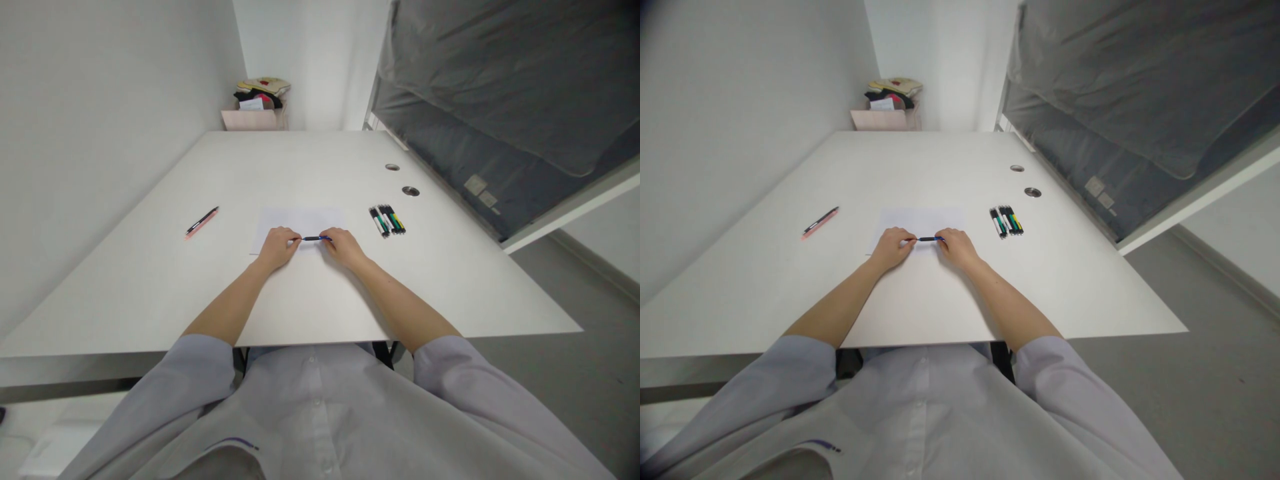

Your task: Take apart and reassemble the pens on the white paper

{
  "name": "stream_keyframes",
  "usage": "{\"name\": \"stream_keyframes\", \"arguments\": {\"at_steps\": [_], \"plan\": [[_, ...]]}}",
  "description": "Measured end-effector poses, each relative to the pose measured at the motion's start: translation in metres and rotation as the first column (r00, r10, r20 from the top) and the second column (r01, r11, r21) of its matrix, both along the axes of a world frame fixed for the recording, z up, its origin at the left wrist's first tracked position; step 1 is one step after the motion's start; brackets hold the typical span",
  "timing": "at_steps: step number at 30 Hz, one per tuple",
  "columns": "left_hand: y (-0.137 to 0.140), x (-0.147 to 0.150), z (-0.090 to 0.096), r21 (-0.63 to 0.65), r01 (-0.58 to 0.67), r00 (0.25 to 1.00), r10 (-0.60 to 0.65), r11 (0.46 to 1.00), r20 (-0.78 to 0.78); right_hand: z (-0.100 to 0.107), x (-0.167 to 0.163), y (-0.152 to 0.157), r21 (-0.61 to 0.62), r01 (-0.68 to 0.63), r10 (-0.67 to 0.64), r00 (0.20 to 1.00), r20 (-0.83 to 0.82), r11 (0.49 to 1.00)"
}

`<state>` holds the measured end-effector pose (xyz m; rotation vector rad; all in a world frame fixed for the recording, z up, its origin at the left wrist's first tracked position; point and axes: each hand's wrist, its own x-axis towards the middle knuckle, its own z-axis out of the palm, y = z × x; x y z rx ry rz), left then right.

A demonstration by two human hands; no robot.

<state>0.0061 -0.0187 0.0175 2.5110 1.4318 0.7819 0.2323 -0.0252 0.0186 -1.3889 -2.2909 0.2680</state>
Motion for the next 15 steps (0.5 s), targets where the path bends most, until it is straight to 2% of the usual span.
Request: {"name": "stream_keyframes", "arguments": {"at_steps": [15], "plan": [[0.0,0.0004,0.0007,-0.005,0.001,1.0,-0.001,1.0,-0.02,-0.001,-0.002,-0.0015,-0.002,-0.001,0.001,1.0,0.023,1.0]]}}
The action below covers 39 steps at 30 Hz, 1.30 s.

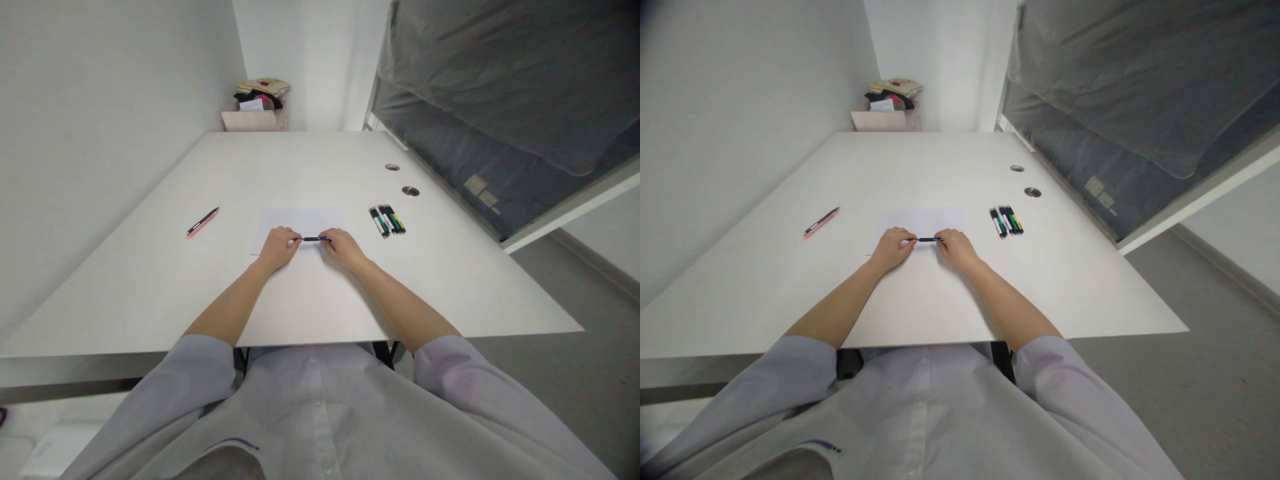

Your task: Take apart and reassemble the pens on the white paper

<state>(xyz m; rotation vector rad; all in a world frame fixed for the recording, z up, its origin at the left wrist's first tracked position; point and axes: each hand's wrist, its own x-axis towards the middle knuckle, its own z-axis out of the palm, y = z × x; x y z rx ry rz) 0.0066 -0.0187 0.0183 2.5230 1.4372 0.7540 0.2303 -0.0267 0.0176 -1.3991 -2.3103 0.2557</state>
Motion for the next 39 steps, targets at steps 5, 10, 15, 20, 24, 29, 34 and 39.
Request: {"name": "stream_keyframes", "arguments": {"at_steps": [5,10,15,20,24,29,34,39], "plan": [[0.0,0.0016,-0.0002,-0.02,-0.005,0.999,0.005,1.0,0.032,-0.0018,-0.0003,0.0002,0.002,-0.01,0.01,1.0,-0.015,1.0],[-0.0016,0.0027,-0.0002,-0.047,0.01,0.993,-0.005,0.999,0.115,-0.0003,-0.0004,-0.0011,-0.01,-0.007,0.007,1.0,-0.014,1.0],[-0.0015,0.0025,-0.0007,-0.07,0.047,0.987,-0.036,0.996,0.155,0.001,0.0006,-0.0026,-0.009,-0.001,0.001,1.0,-0.018,1.0],[-0.0018,0.001,-0.0009,-0.138,0.044,0.974,-0.011,0.99,0.226,0.0028,0.0005,-0.0034,-0.001,0.026,-0.026,1.0,0.013,1.0],[-0.001,0.0009,-0.0026,-0.217,0.016,0.94,0.059,0.976,0.337,0.0054,-0.0015,-0.0045,-0.003,0.083,-0.082,0.996,0.044,0.997],[-0.0004,0.0023,-0.0044,-0.247,0.031,0.926,0.065,0.969,0.373,0.0073,-0.0049,-0.0077,-0.005,0.071,-0.07,0.995,0.076,0.997],[-0.0023,0.003,-0.0034,-0.238,0.043,0.933,0.046,0.97,0.357,0.0065,-0.005,-0.0081,-0.001,0.059,-0.058,0.995,0.083,0.998],[-0.0037,0.0029,-0.0009,-0.21,0.046,0.944,0.026,0.977,0.328,0.0035,-0.0035,-0.0066,0.045,0.005,-0.008,0.998,0.068,0.999]]}}
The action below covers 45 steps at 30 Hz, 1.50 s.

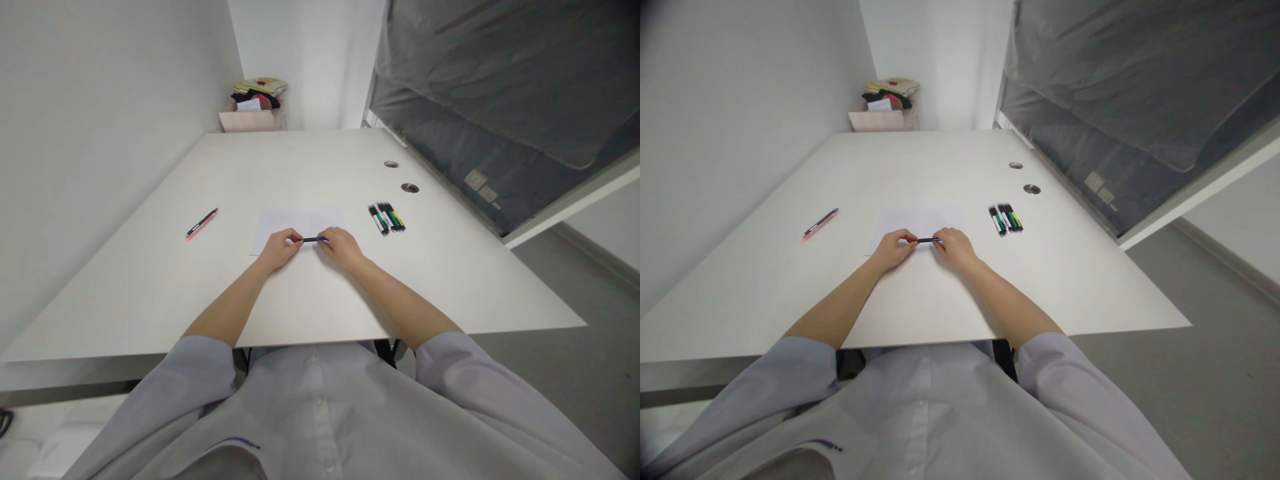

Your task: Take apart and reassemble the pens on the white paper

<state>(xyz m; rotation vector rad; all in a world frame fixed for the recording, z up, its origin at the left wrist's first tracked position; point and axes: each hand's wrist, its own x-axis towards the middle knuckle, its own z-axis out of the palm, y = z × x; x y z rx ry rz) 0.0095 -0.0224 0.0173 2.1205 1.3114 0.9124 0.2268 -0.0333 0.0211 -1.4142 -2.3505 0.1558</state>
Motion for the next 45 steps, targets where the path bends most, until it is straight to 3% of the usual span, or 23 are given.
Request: {"name": "stream_keyframes", "arguments": {"at_steps": [12,19,31,35,45], "plan": [[-0.004,0.002,0.003,0.041,-0.013,0.999,0.015,0.999,-0.053,-0.001,0.001,-0.001,-0.039,0.012,-0.012,1.0,-0.006,0.999],[-0.004,0.004,0.005,0.076,-0.02,0.997,0.026,0.997,-0.071,0.001,-0.001,-0.001,0.02,-0.01,0.009,0.999,0.035,1.0],[0.005,0.003,-0.008,0.115,-0.077,0.983,0.094,0.99,-0.156,0.001,0.003,0.001,0.012,0.029,-0.029,1.0,-0.013,1.0],[0.008,0.002,-0.009,0.093,-0.032,0.974,0.052,0.995,-0.219,0.001,0.003,0.001,0.011,0.019,-0.019,1.0,-0.019,1.0],[0.004,0.0,-0.008,0.101,-0.02,0.989,0.035,0.995,-0.147,0.0,0.005,0.002,0.007,0.005,-0.005,1.0,-0.012,1.0]]}}
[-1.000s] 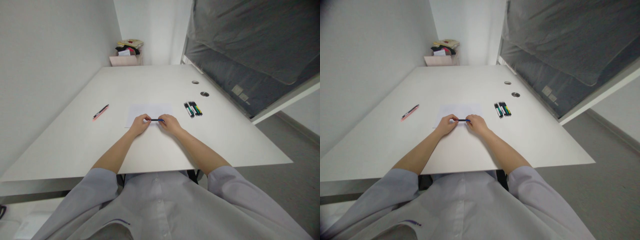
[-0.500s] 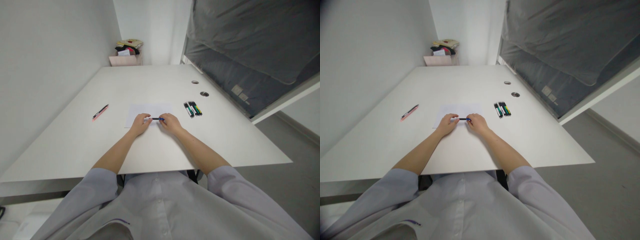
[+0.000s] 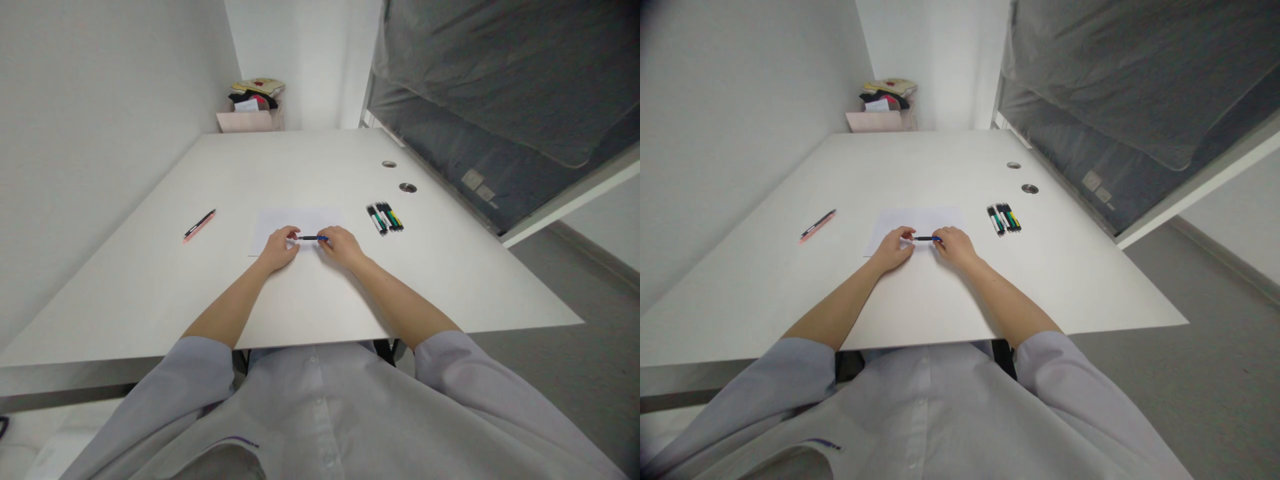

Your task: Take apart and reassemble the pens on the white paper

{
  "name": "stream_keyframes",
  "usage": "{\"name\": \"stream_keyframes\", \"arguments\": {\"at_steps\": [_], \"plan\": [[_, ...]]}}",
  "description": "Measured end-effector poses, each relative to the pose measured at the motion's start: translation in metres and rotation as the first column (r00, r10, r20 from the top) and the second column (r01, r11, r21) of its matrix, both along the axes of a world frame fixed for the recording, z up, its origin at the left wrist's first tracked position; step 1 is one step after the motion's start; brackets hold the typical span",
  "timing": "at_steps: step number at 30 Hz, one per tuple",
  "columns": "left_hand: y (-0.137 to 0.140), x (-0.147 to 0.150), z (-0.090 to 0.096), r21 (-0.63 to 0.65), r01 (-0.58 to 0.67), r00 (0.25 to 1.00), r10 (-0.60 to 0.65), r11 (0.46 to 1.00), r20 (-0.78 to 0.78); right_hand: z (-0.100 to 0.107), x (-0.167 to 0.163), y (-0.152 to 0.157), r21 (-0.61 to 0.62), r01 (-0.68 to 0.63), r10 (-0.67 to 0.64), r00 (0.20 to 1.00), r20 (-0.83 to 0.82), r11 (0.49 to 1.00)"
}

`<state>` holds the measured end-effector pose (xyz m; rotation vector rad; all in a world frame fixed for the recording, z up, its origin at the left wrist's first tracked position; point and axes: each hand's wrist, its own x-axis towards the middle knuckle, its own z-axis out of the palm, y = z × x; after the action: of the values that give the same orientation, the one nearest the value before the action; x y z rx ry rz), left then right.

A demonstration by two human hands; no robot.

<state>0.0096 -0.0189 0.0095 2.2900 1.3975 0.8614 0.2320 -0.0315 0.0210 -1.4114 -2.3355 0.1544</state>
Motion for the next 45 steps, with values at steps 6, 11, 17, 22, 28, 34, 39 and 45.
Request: {"name": "stream_keyframes", "arguments": {"at_steps": [6,11,17,22,28,34,39,45], "plan": [[0.0041,0.0016,0.0006,-0.016,-0.019,0.995,0.018,1.0,-0.102,-0.0003,-0.0002,0.0011,0.002,0.0,0.0,1.0,0.004,1.0],[0.0037,-0.0003,0.0002,0.018,0.012,0.999,-0.011,1.0,-0.044,-0.0007,0.0004,0.0013,0.012,0.004,-0.004,1.0,0.011,1.0],[0.0036,0.0008,-0.0021,0.037,-0.011,1.0,0.011,0.999,0.007,-0.0001,-0.0002,0.0011,-0.002,-0.002,0.002,1.0,0.0,1.0],[0.0073,0.0035,-0.0012,0.012,-0.021,0.993,0.022,1.0,-0.119,0.0002,-0.0006,0.0009,0.006,-0.004,0.004,1.0,0.013,1.0],[0.0014,0.0053,0.0003,0.039,0.011,0.998,-0.008,0.999,-0.062,0.0009,-0.0002,0.0012,0.006,0.006,-0.006,1.0,0.013,1.0],[-0.0006,0.0084,0.0028,0.015,-0.042,0.99,0.043,0.999,-0.135,0.0004,-0.0008,0.0021,0.021,-0.013,0.013,1.0,-0.004,1.0],[0.0032,0.0081,0.004,-0.008,-0.013,0.971,0.011,1.0,-0.238,0.0007,-0.0008,0.0019,0.031,-0.014,0.014,1.0,0.0,0.999],[-0.0001,0.0071,0.0002,0.021,-0.004,0.996,0.006,1.0,-0.092,0.0016,-0.0006,0.0022,0.014,0.001,-0.002,1.0,0.005,1.0]]}}
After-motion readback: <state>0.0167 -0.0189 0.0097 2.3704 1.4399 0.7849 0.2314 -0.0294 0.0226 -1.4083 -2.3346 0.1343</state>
